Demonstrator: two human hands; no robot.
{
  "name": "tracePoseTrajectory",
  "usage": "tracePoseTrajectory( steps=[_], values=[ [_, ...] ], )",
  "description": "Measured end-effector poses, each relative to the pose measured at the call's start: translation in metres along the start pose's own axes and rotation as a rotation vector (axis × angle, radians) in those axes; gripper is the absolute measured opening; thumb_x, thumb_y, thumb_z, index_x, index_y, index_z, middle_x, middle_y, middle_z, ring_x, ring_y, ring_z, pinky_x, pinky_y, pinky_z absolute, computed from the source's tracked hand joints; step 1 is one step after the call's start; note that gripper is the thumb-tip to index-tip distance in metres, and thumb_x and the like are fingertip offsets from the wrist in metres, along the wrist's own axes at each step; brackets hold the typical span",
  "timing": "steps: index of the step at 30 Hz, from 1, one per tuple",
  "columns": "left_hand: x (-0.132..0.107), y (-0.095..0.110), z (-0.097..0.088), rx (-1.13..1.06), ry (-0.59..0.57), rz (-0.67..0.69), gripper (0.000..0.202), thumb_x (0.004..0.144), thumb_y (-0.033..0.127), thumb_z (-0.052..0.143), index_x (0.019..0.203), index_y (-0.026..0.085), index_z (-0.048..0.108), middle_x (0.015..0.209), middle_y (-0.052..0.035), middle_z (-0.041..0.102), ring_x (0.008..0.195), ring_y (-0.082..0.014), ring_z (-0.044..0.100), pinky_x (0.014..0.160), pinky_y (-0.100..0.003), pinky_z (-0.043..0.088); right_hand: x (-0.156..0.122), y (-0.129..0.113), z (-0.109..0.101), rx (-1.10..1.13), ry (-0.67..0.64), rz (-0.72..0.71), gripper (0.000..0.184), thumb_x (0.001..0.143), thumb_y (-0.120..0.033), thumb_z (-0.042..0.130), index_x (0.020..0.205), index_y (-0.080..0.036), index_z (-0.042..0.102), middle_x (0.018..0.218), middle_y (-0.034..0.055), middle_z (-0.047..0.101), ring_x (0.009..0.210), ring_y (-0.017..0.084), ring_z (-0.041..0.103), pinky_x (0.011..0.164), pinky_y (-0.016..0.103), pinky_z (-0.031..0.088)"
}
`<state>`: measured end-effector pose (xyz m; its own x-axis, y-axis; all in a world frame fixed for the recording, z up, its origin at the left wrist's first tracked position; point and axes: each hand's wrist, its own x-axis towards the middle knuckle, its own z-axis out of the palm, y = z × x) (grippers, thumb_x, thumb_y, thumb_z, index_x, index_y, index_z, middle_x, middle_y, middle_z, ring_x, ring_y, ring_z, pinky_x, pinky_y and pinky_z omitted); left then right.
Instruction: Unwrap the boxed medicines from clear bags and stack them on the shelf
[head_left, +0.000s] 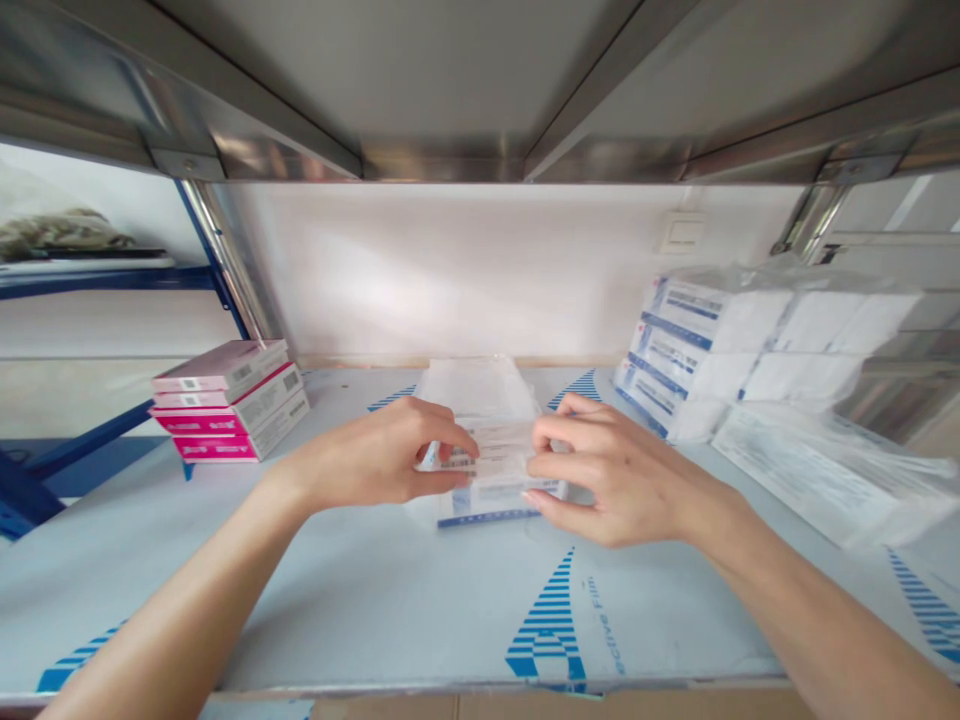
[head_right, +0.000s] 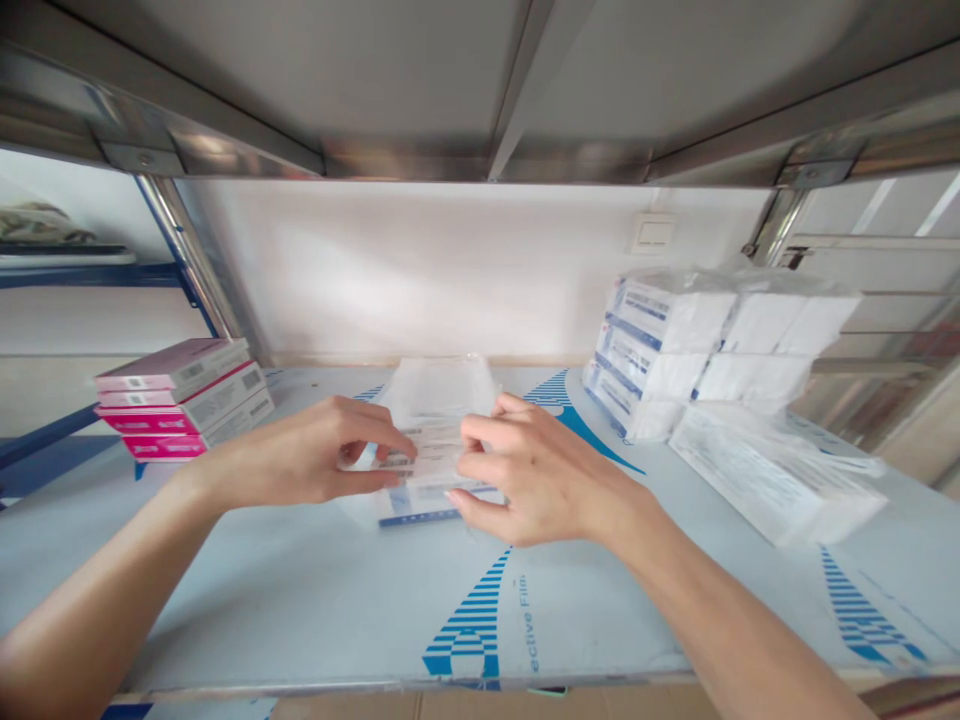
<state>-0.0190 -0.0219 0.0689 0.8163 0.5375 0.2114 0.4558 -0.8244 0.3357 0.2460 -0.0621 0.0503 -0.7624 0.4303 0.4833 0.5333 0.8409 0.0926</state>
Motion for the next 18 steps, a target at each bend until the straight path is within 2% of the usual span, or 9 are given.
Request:
tracePoseTrajectory(
  steps=[2, 4, 7, 9, 11, 13, 15, 18],
  values=[
    [-0.002, 0.002, -0.001, 0.015, 0.004, -0.015, 0.026, 0.084, 0.028, 0.071, 0.109, 0.024, 0.072, 0.090, -0.0004, 0.073, 0.073, -0.0136, 0.063, 0.065, -0.024, 0.046, 0.002, -0.004, -0.002, 0.133, -0.029, -0.014, 0.026, 0.087, -0.022, 0.061, 0.061, -0.020, 0.058, 0.089, 0.0050, 0.064, 0.073, 0.016, 0.055, 0.079, 0.038, 0.045],
    [-0.004, 0.005, -0.003, -0.044, -0.059, 0.015, 0.022, 0.081, 0.028, 0.073, 0.102, 0.023, 0.074, 0.084, 0.0001, 0.071, 0.072, -0.0137, 0.062, 0.067, -0.024, 0.047, 0.004, -0.008, -0.003, 0.343, -0.051, -0.046, 0.032, 0.086, -0.017, 0.059, 0.056, -0.020, 0.049, 0.096, 0.0046, 0.067, 0.084, 0.017, 0.060, 0.086, 0.037, 0.046],
    [-0.008, 0.008, -0.008, -0.143, -0.126, 0.064, 0.006, 0.082, 0.024, 0.072, 0.086, 0.020, 0.075, 0.075, 0.0000, 0.069, 0.070, -0.0128, 0.059, 0.066, -0.023, 0.047, 0.005, -0.013, -0.004, 0.474, -0.105, -0.039, 0.034, 0.088, -0.017, 0.057, 0.058, -0.022, 0.042, 0.075, 0.0006, 0.064, 0.075, 0.015, 0.060, 0.080, 0.033, 0.047],
    [-0.009, 0.008, -0.012, -0.187, -0.132, 0.047, 0.007, 0.085, 0.022, 0.069, 0.083, 0.019, 0.075, 0.075, -0.0002, 0.069, 0.068, -0.0121, 0.058, 0.064, -0.023, 0.046, 0.004, -0.014, -0.002, 0.397, -0.137, 0.001, 0.030, 0.088, -0.021, 0.059, 0.062, -0.022, 0.046, 0.061, -0.0030, 0.056, 0.063, 0.013, 0.054, 0.071, 0.031, 0.045],
    [-0.010, 0.005, -0.014, -0.202, -0.121, 0.015, 0.012, 0.088, 0.025, 0.066, 0.087, 0.020, 0.076, 0.079, -0.0007, 0.071, 0.067, -0.0120, 0.060, 0.064, -0.023, 0.048, 0.004, -0.015, 0.001, 0.300, -0.154, 0.012, 0.022, 0.090, -0.024, 0.060, 0.069, -0.022, 0.054, 0.058, -0.0045, 0.053, 0.060, 0.013, 0.051, 0.067, 0.030, 0.043],
    [-0.009, 0.002, -0.015, -0.165, -0.066, 0.002, 0.015, 0.092, 0.027, 0.062, 0.092, 0.022, 0.077, 0.084, -0.0014, 0.073, 0.071, -0.0129, 0.064, 0.066, -0.023, 0.049, 0.004, -0.013, 0.004, 0.206, -0.141, 0.008, 0.015, 0.093, -0.024, 0.057, 0.079, -0.022, 0.062, 0.061, -0.0034, 0.057, 0.060, 0.013, 0.052, 0.066, 0.030, 0.043],
    [-0.007, -0.001, -0.014, -0.100, -0.030, 0.008, 0.017, 0.093, 0.026, 0.061, 0.093, 0.024, 0.078, 0.088, -0.0017, 0.074, 0.074, -0.0132, 0.065, 0.067, -0.023, 0.049, 0.004, -0.012, 0.006, 0.084, -0.107, 0.005, 0.017, 0.095, -0.019, 0.052, 0.090, -0.022, 0.067, 0.066, -0.0006, 0.063, 0.061, 0.015, 0.055, 0.063, 0.030, 0.042],
    [-0.006, -0.001, -0.011, -0.032, -0.079, 0.019, 0.011, 0.088, 0.027, 0.068, 0.093, 0.025, 0.077, 0.088, -0.0007, 0.074, 0.070, -0.0126, 0.064, 0.064, -0.022, 0.048, 0.003, -0.012, 0.006, -0.102, -0.098, 0.017, 0.026, 0.092, -0.009, 0.048, 0.092, -0.022, 0.070, 0.070, 0.0020, 0.065, 0.057, 0.015, 0.056, 0.059, 0.031, 0.040]
  ],
)
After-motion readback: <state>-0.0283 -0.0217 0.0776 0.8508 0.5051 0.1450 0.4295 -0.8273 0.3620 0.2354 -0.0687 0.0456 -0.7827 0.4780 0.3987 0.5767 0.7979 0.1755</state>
